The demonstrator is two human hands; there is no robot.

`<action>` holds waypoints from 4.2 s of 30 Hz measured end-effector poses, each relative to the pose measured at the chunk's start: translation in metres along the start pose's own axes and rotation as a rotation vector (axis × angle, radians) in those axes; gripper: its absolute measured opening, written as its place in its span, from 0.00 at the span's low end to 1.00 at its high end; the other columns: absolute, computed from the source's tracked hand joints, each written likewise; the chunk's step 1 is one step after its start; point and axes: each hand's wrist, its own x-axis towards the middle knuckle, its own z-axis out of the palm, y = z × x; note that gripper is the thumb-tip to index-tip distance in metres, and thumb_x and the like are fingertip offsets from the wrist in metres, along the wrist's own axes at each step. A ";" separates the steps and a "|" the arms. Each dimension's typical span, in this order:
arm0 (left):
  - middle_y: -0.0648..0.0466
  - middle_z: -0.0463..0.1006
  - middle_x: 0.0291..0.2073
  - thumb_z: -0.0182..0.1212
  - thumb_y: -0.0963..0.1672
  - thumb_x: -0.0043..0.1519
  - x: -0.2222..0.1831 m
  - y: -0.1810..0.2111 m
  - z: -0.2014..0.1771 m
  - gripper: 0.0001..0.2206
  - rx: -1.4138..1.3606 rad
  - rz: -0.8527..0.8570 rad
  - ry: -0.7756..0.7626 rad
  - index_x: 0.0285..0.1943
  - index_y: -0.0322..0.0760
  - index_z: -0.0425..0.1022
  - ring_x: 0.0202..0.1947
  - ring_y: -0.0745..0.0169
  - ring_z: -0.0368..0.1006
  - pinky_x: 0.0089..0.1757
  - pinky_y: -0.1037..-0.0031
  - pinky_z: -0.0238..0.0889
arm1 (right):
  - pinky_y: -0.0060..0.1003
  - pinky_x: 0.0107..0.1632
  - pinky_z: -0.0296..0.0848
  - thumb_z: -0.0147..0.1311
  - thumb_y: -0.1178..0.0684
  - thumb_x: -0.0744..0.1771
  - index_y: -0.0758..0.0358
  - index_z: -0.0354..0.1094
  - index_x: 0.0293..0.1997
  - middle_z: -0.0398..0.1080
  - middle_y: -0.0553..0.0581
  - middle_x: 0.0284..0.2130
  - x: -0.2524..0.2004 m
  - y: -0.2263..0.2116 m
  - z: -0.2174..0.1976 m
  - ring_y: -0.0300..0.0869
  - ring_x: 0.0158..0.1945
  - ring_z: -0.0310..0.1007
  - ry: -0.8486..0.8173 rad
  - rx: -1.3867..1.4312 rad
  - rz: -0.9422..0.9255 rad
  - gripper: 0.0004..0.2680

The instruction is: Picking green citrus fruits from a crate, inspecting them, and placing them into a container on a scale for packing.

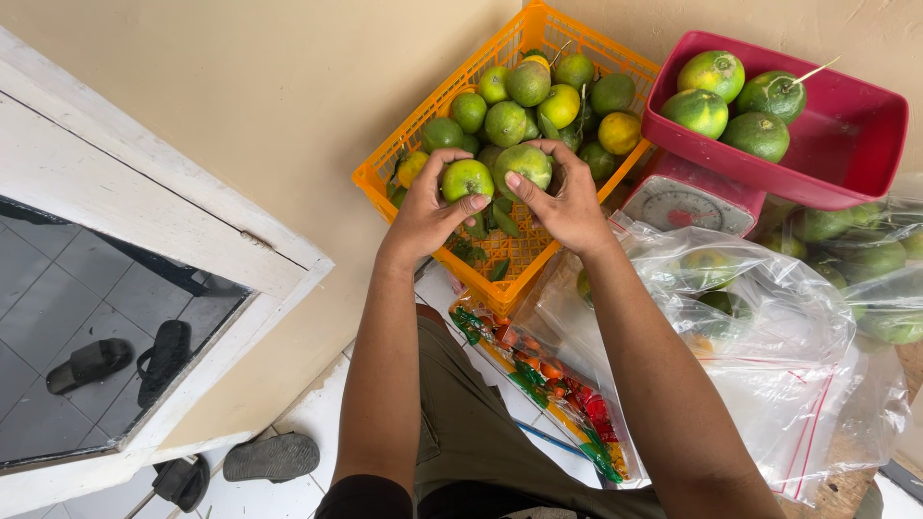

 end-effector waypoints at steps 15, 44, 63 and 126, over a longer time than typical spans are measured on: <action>0.25 0.69 0.58 0.69 0.43 0.65 0.000 0.025 0.007 0.28 0.188 0.047 -0.042 0.73 0.39 0.62 0.53 0.21 0.74 0.51 0.40 0.74 | 0.35 0.30 0.82 0.49 0.46 0.73 0.74 0.58 0.61 0.65 0.62 0.30 -0.007 -0.027 0.007 0.42 0.29 0.74 0.045 -0.004 0.061 0.17; 0.34 0.75 0.48 0.65 0.47 0.68 -0.004 0.010 0.002 0.27 0.169 -0.003 0.000 0.70 0.33 0.55 0.39 0.52 0.78 0.46 0.52 0.72 | 0.36 0.26 0.71 0.42 0.54 0.74 0.72 0.57 0.60 0.62 0.63 0.30 -0.004 0.003 -0.002 0.43 0.24 0.68 0.032 -0.105 0.024 0.11; 0.35 0.76 0.44 0.64 0.46 0.68 -0.004 0.001 0.001 0.24 0.056 -0.005 0.031 0.68 0.34 0.58 0.38 0.55 0.78 0.38 0.66 0.78 | 0.40 0.29 0.75 0.40 0.54 0.73 0.68 0.59 0.60 0.62 0.65 0.33 -0.004 0.019 -0.010 0.46 0.29 0.68 0.009 -0.152 0.024 0.11; 0.49 0.67 0.59 0.69 0.53 0.57 0.009 0.034 0.128 0.29 0.562 -0.184 0.077 0.62 0.46 0.62 0.49 0.48 0.74 0.40 0.56 0.71 | 0.59 0.46 0.54 0.71 0.41 0.56 0.49 0.73 0.56 0.71 0.60 0.49 -0.044 -0.118 -0.232 0.58 0.52 0.69 0.587 -1.413 0.397 0.24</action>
